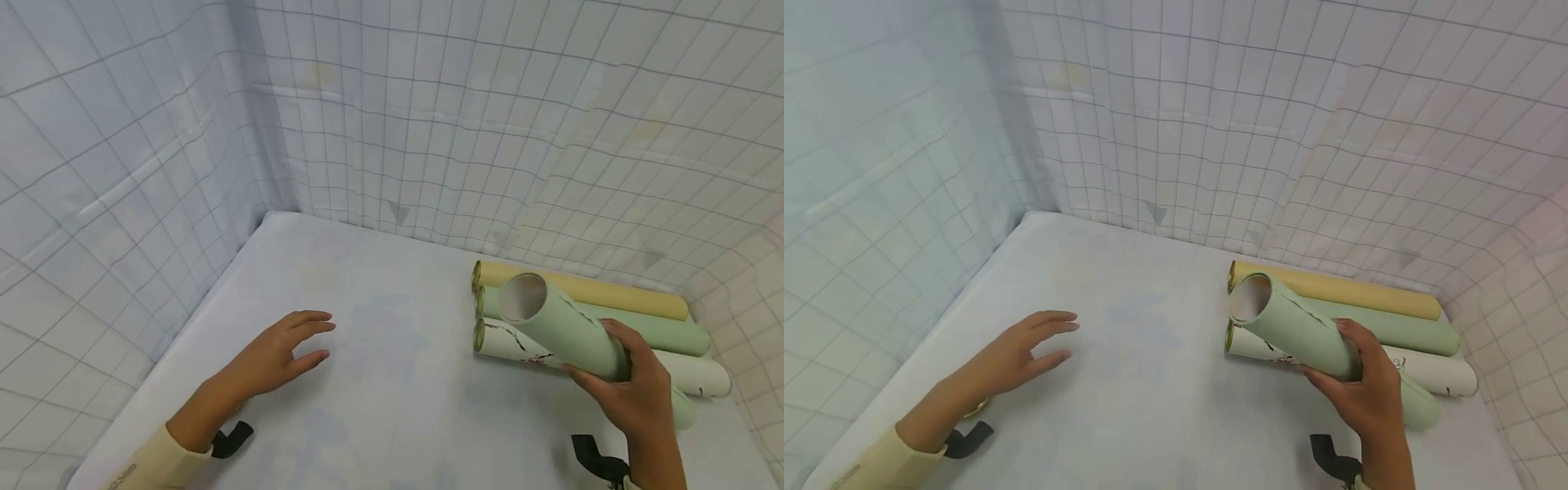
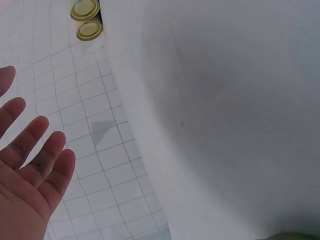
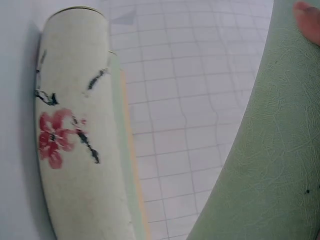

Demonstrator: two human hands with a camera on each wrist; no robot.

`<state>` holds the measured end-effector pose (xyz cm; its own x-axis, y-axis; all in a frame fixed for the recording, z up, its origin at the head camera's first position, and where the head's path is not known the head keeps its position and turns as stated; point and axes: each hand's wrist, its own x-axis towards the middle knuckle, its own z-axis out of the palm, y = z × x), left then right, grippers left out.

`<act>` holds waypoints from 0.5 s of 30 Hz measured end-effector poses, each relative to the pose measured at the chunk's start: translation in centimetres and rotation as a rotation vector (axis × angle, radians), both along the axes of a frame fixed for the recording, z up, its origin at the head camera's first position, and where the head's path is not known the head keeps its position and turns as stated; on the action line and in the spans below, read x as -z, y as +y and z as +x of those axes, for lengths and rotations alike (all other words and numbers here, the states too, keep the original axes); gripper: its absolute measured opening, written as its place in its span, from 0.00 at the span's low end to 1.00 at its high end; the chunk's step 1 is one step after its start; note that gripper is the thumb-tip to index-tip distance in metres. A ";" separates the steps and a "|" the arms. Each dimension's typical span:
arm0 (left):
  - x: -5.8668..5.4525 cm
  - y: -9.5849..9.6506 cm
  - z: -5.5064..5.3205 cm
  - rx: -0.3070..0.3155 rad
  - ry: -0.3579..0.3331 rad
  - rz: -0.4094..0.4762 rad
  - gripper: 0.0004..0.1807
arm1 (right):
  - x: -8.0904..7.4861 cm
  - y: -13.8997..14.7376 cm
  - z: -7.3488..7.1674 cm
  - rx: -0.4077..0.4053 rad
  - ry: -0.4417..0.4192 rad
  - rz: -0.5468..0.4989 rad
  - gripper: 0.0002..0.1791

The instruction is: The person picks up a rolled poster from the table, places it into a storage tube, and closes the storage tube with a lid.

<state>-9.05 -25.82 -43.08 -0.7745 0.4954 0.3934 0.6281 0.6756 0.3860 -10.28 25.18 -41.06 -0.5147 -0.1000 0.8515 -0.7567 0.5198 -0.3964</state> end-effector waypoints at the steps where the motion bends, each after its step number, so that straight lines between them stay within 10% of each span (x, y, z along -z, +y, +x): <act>1: 0.0 -0.2 0.0 -0.002 0.004 -0.003 0.23 | 0.0 0.3 0.1 0.020 -0.005 -0.020 0.48; 15: -0.1 -1.8 0.6 -0.044 -0.196 -0.166 0.24 | 0.5 1.1 -0.1 0.040 -0.068 -0.074 0.51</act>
